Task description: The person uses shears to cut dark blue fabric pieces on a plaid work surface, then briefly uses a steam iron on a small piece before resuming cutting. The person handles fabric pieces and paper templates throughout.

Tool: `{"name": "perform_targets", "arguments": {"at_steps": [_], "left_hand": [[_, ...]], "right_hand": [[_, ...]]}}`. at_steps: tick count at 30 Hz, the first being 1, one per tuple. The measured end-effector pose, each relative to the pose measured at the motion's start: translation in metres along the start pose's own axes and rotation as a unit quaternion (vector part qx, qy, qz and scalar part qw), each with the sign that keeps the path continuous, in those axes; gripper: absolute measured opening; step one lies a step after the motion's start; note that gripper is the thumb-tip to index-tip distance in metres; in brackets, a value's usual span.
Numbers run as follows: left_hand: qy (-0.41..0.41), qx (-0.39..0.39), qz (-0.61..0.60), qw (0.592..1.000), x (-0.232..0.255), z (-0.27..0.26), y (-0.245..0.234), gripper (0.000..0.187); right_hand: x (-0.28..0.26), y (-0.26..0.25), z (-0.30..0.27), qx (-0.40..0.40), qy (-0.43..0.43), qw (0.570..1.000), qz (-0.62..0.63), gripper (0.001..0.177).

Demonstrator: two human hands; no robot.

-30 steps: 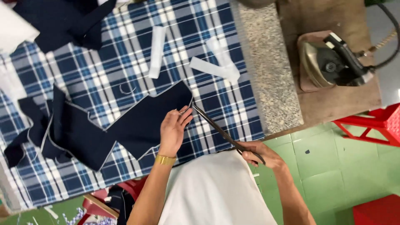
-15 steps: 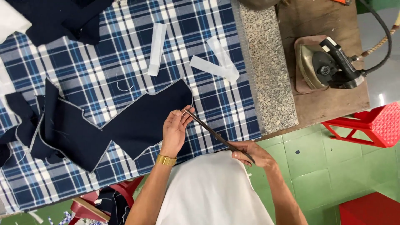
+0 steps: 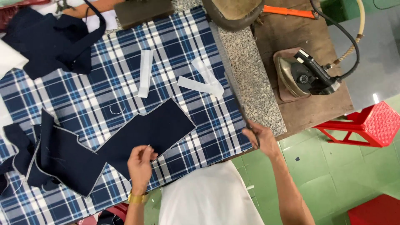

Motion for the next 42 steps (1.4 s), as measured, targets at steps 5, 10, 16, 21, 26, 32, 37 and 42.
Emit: {"name": "perform_targets", "arguments": {"at_steps": [5,10,16,21,26,32,37,42], "left_hand": [[-0.073,-0.037,0.043,0.996,-0.006,-0.033,-0.047,0.011],[-0.230,-0.212,0.280,0.908,-0.045,-0.066,-0.090,0.029],[-0.060,0.135,0.326,0.934,-0.022,-0.057,-0.126,0.055],[0.035,0.283,0.476,0.832,-0.072,-0.015,-0.113,0.062],[0.053,0.196,0.355,0.913,-0.044,0.008,-0.070,0.027],[0.084,0.091,0.234,0.964,-0.016,0.024,-0.075,0.017],[0.224,0.101,0.224,0.943,0.039,0.032,-0.120,0.019],[0.345,0.199,0.268,0.877,0.095,0.050,-0.195,0.017]], "right_hand": [[0.000,-0.011,0.066,0.065,0.063,0.987,-0.130,0.075],[0.027,-0.013,0.139,0.100,-0.018,0.956,-0.276,0.065],[0.062,-0.006,0.184,0.163,-0.160,0.862,-0.452,0.060],[0.055,-0.010,0.174,0.145,-0.163,0.846,-0.487,0.061],[0.043,-0.005,0.157,0.122,-0.127,0.875,-0.451,0.067],[0.004,0.005,0.108,0.269,-0.242,0.844,-0.396,0.040],[-0.003,0.014,0.085,0.310,-0.283,0.845,-0.332,0.029],[-0.003,0.029,0.076,0.317,-0.288,0.832,-0.353,0.024]]}}
Point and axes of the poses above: each hand's wrist, its own z-axis towards the middle knuckle, its own y-axis out of the palm, x = y × z, the point moved 5 cm from there along z, towards the middle knuckle, and after that the axes turned 15 degrees about -z, right-handed, at the moved point
